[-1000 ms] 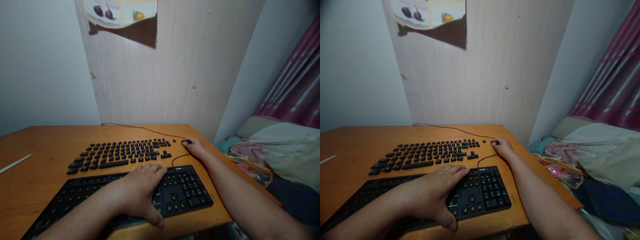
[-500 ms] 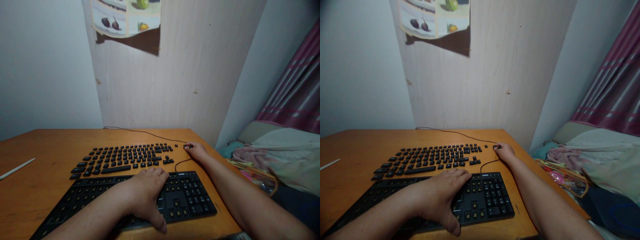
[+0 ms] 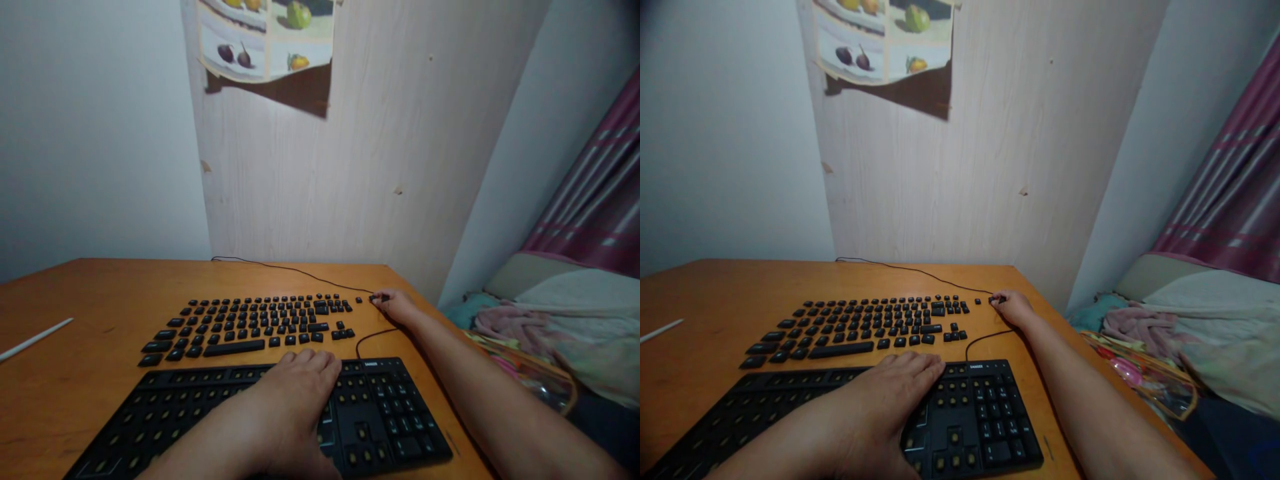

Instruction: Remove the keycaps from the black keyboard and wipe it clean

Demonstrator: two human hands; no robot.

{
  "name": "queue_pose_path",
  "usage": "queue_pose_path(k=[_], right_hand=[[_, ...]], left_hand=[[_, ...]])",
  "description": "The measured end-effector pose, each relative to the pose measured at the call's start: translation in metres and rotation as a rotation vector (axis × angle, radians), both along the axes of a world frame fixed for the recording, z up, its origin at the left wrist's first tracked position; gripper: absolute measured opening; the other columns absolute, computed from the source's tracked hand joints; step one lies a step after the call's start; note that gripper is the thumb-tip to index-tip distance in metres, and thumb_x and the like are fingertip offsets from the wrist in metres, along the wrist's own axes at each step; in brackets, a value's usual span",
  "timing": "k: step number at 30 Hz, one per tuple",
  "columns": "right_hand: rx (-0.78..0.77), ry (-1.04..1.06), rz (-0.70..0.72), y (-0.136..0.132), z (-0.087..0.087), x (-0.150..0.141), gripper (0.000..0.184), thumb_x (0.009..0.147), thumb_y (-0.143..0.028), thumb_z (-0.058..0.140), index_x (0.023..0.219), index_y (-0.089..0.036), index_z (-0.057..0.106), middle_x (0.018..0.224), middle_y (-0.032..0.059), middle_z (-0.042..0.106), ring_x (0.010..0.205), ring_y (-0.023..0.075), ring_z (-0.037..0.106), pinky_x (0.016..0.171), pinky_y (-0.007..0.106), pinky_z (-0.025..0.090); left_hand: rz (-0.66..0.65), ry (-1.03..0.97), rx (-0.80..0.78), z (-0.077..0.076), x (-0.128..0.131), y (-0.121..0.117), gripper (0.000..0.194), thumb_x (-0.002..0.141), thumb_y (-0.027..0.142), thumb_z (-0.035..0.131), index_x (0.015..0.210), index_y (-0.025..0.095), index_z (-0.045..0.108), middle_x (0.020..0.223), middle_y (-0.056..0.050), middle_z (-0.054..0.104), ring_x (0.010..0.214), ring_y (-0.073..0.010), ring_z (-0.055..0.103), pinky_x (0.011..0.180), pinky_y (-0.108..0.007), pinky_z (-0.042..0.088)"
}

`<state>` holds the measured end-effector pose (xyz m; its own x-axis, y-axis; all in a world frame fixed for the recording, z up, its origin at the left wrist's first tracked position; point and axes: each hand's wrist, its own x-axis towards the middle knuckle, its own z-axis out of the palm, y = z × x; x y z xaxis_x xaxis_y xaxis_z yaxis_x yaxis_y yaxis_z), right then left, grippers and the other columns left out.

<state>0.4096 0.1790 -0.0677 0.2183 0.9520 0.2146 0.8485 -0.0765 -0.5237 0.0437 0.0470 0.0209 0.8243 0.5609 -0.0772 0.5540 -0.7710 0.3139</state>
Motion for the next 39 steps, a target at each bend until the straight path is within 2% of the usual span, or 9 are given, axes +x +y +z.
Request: queue_pose_path(k=[3, 7, 10, 13, 22, 26, 32, 39], right_hand=[[0.055, -0.013, 0.018, 0.002, -0.002, 0.003, 0.023, 0.081, -0.031, 0.066, 0.101, -0.022, 0.073, 0.093, 0.0052, 0.074, 0.084, 0.0205, 0.066, 0.074, 0.03, 0.051], [0.076, -0.034, 0.058, 0.005, -0.005, 0.006, 0.023, 0.078, -0.033, 0.067, 0.096, -0.024, 0.076, 0.096, 0.0041, 0.076, 0.085, 0.0209, 0.067, 0.073, 0.028, 0.049], [0.079, -0.047, 0.072, 0.007, -0.007, 0.01, 0.024, 0.078, -0.035, 0.066, 0.096, -0.024, 0.077, 0.098, 0.0048, 0.076, 0.088, 0.0219, 0.067, 0.076, 0.028, 0.049], [0.078, -0.057, 0.078, 0.009, -0.009, 0.013, 0.027, 0.078, -0.036, 0.065, 0.099, -0.024, 0.076, 0.1, 0.0056, 0.076, 0.09, 0.023, 0.068, 0.077, 0.03, 0.049], [0.084, -0.073, 0.103, 0.012, -0.011, 0.015, 0.03, 0.077, -0.041, 0.065, 0.1, -0.025, 0.077, 0.101, 0.007, 0.075, 0.09, 0.0242, 0.068, 0.08, 0.032, 0.05], [0.081, -0.074, 0.125, 0.012, -0.01, 0.014, 0.03, 0.079, -0.041, 0.063, 0.1, -0.024, 0.077, 0.102, 0.0072, 0.075, 0.091, 0.0244, 0.068, 0.08, 0.032, 0.05], [0.083, -0.076, 0.102, 0.013, -0.01, 0.013, 0.03, 0.078, -0.04, 0.065, 0.101, -0.025, 0.076, 0.102, 0.0071, 0.075, 0.09, 0.0244, 0.068, 0.079, 0.032, 0.051], [0.068, -0.081, 0.112, 0.012, -0.008, 0.009, 0.028, 0.08, -0.039, 0.063, 0.101, -0.025, 0.076, 0.101, 0.0063, 0.076, 0.091, 0.0235, 0.068, 0.082, 0.031, 0.051]], left_hand=[[-0.006, 0.004, 0.019, -0.004, -0.002, -0.002, 0.107, 0.057, 0.062, 0.073, 0.148, 0.022, 0.034, 0.153, -0.012, 0.037, 0.136, -0.0357, 0.037, 0.116, -0.047, 0.024], [-0.05, 0.051, 0.102, -0.016, -0.002, 0.001, 0.103, 0.061, 0.053, 0.072, 0.149, 0.02, 0.03, 0.156, -0.011, 0.031, 0.139, -0.0334, 0.034, 0.116, -0.047, 0.024], [-0.089, 0.061, 0.158, -0.029, 0.0, 0.004, 0.106, 0.059, 0.05, 0.073, 0.149, 0.017, 0.028, 0.158, -0.014, 0.026, 0.141, -0.0355, 0.029, 0.115, -0.05, 0.023], [-0.103, 0.054, 0.191, -0.036, 0.001, 0.005, 0.108, 0.056, 0.048, 0.075, 0.148, 0.015, 0.029, 0.157, -0.016, 0.027, 0.139, -0.0371, 0.031, 0.114, -0.051, 0.024], [-0.115, -0.017, 0.266, -0.032, 0.003, 0.003, 0.098, 0.055, 0.042, 0.076, 0.141, 0.011, 0.039, 0.148, -0.017, 0.042, 0.128, -0.0359, 0.044, 0.109, -0.049, 0.034], [-0.118, -0.041, 0.256, -0.032, 0.004, 0.004, 0.089, 0.061, 0.049, 0.071, 0.137, 0.011, 0.043, 0.145, -0.017, 0.046, 0.124, -0.0366, 0.048, 0.104, -0.049, 0.038], [-0.1, -0.078, 0.231, -0.026, -0.001, 0.008, 0.093, 0.065, 0.062, 0.066, 0.14, 0.012, 0.042, 0.147, -0.017, 0.043, 0.128, -0.0371, 0.045, 0.109, -0.049, 0.032], [-0.047, -0.056, 0.157, -0.021, 0.0, 0.009, 0.096, 0.063, 0.061, 0.068, 0.143, 0.015, 0.04, 0.151, -0.016, 0.037, 0.136, -0.0365, 0.037, 0.114, -0.047, 0.027]])
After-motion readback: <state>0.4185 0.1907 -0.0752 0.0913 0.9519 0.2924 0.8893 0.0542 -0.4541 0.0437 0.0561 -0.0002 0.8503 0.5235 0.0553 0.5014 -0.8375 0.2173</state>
